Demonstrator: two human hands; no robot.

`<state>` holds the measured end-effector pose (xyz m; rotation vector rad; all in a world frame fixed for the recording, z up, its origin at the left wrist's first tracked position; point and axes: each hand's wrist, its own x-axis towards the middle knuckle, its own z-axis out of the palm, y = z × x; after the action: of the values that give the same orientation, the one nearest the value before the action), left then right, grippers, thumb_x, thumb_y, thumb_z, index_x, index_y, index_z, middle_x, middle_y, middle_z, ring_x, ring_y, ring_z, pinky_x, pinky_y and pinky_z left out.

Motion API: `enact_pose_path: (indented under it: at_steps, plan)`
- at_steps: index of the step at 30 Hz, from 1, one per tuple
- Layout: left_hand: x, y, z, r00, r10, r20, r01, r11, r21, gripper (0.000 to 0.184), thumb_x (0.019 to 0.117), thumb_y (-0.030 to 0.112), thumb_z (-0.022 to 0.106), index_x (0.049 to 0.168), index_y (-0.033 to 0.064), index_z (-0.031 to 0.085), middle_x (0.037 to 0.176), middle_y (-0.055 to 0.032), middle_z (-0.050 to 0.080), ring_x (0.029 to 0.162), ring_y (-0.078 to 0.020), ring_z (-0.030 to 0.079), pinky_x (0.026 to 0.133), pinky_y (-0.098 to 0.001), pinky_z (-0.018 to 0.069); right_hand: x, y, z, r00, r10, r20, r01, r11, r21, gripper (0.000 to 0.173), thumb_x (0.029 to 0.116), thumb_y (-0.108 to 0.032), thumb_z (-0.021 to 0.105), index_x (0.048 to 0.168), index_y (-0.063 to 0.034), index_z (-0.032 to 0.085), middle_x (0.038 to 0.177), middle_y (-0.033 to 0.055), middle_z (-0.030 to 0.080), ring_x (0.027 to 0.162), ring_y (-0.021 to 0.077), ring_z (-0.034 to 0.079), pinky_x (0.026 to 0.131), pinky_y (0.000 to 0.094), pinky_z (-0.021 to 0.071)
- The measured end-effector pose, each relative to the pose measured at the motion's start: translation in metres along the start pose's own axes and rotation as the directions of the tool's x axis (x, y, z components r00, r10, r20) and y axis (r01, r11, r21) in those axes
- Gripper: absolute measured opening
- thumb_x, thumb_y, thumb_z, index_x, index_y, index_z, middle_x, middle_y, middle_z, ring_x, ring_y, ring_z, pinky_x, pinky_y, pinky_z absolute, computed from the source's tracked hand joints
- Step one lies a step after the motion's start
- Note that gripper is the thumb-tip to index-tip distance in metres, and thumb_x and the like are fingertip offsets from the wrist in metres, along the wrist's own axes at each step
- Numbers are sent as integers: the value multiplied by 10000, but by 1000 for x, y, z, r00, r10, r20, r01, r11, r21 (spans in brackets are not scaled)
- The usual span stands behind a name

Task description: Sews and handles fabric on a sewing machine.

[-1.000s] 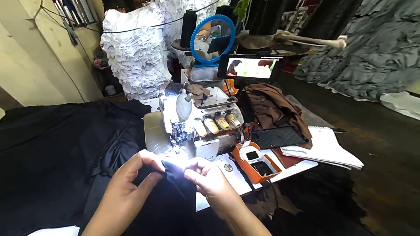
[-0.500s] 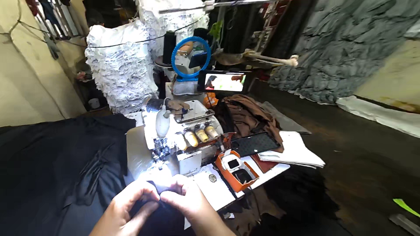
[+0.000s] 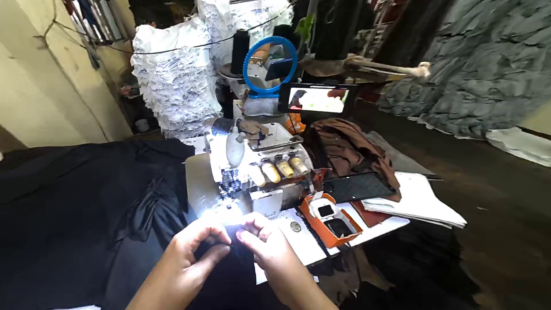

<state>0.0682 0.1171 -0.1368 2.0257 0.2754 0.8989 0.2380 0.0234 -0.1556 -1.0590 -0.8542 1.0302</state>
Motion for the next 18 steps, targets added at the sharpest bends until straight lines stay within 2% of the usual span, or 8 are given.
enact_pose_path:
  at_steps: [5, 7, 9, 11, 13, 15, 16, 18]
  plan:
    - [5, 1, 3, 998, -8, -60, 10, 1000, 30, 102, 970, 178, 674, 991, 78, 684, 947, 41, 648, 863, 22, 609, 781, -121, 528, -9, 0, 8, 996, -91, -2, 91, 996, 22, 78, 965, -9, 607, 1015, -43, 655, 894, -24, 711, 782, 7, 665, 716, 174, 561]
    - [7, 4, 4, 994, -56, -93, 61, 997, 54, 127, 953, 175, 680, 1030, 74, 673, 951, 41, 676, 854, 14, 636, 775, -132, 546, -10, 1, 9, 988, -153, 7, 153, 988, -3, 93, 956, 9, 611, 1023, -25, 665, 918, -22, 721, 817, 7, 679, 757, 180, 577]
    - [9, 4, 3, 990, -106, -92, 117, 986, 119, 196, 955, 233, 676, 1091, 94, 703, 1002, 43, 689, 914, -4, 656, 823, -157, 563, -11, 2, 10, 974, -223, 40, 224, 974, -25, 144, 946, 45, 603, 1076, 5, 649, 973, -4, 726, 878, 23, 692, 824, 201, 588]
    - [10, 3, 1, 990, -125, -64, 136, 969, 205, 196, 980, 340, 634, 1023, 179, 736, 1065, 78, 658, 1053, -5, 604, 932, -204, 507, -12, 1, 12, 950, -310, 48, 313, 947, -73, 187, 930, 63, 613, 1102, -7, 592, 967, -13, 714, 858, 19, 685, 800, 202, 587]
    - [14, 7, -2, 993, -111, -47, 118, 975, 187, 183, 998, 314, 610, 980, 171, 723, 1103, 70, 674, 1120, -5, 589, 977, -214, 482, -12, 3, 13, 910, -410, 61, 415, 898, -146, 158, 953, 11, 631, 1087, -40, 563, 939, -38, 700, 834, -16, 669, 770, 171, 578]
    - [21, 24, -3, 988, -111, -103, 121, 987, 103, 166, 991, 169, 598, 998, 49, 712, 1030, 30, 693, 1004, 39, 618, 892, -135, 508, -11, 12, 9, 854, -503, 134, 521, 822, -230, 127, 998, -90, 626, 1098, -12, 615, 994, -4, 697, 865, -35, 653, 790, 148, 568]
    - [24, 33, -4, 978, -124, -167, 142, 985, 101, 163, 989, 147, 591, 995, 25, 698, 959, 37, 684, 909, 61, 612, 820, -110, 504, -11, 19, 6, 836, -516, 185, 548, 787, -283, 192, 1008, -158, 639, 1112, 3, 645, 1029, 26, 705, 896, -26, 649, 809, 149, 556]
    - [29, 38, -10, 947, -143, -287, 190, 971, 147, 128, 988, 203, 612, 965, 95, 678, 852, 73, 651, 774, 47, 601, 705, -120, 507, -16, 37, 3, 857, -451, 252, 516, 750, -414, 262, 962, -209, 705, 1089, 21, 700, 1055, 92, 728, 963, 56, 681, 862, 220, 567]
